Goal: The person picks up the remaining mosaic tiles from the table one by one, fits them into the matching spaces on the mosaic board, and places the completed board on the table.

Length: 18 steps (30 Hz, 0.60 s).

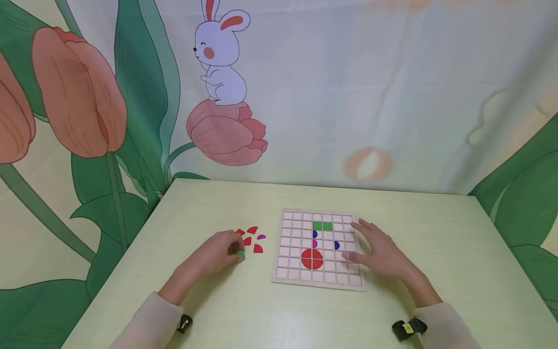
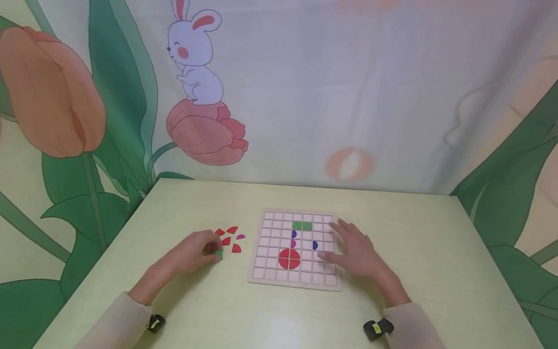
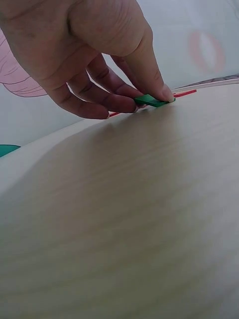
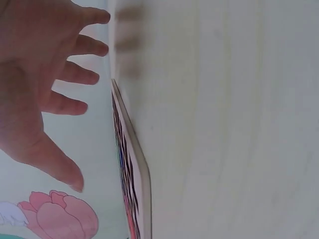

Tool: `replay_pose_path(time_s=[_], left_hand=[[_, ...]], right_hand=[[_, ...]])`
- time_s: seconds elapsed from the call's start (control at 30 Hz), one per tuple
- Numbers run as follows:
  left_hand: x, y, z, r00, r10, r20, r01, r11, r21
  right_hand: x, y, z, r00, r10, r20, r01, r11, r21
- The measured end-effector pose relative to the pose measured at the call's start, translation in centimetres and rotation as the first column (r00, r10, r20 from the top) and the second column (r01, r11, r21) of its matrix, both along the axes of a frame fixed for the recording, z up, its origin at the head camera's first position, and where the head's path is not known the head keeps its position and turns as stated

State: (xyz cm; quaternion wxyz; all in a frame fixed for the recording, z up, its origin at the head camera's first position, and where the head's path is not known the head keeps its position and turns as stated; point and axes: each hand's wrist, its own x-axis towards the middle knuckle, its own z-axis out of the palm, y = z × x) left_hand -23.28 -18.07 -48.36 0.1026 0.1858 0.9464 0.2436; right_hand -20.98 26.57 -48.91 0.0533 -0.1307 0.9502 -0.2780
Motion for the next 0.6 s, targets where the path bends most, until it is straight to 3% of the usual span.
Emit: replay_pose_path(time_s=[0.23,0.6], left_hand=[[0.1,0.31,0.16,1.0,0.003,-0.006,-0.003,1.0,-0.027],[0.03,0.35,0.33,1.0,0.009,0.017,-0.009,1.0,0.004]], right_hand=[[-0.07,0.06,-0.39,0.997,-0.053,0.058,0.059,0.993,-0.104],[0.29,0.41,-0.64,0.998,0.044,0.036,-0.045,0.999,0.019]])
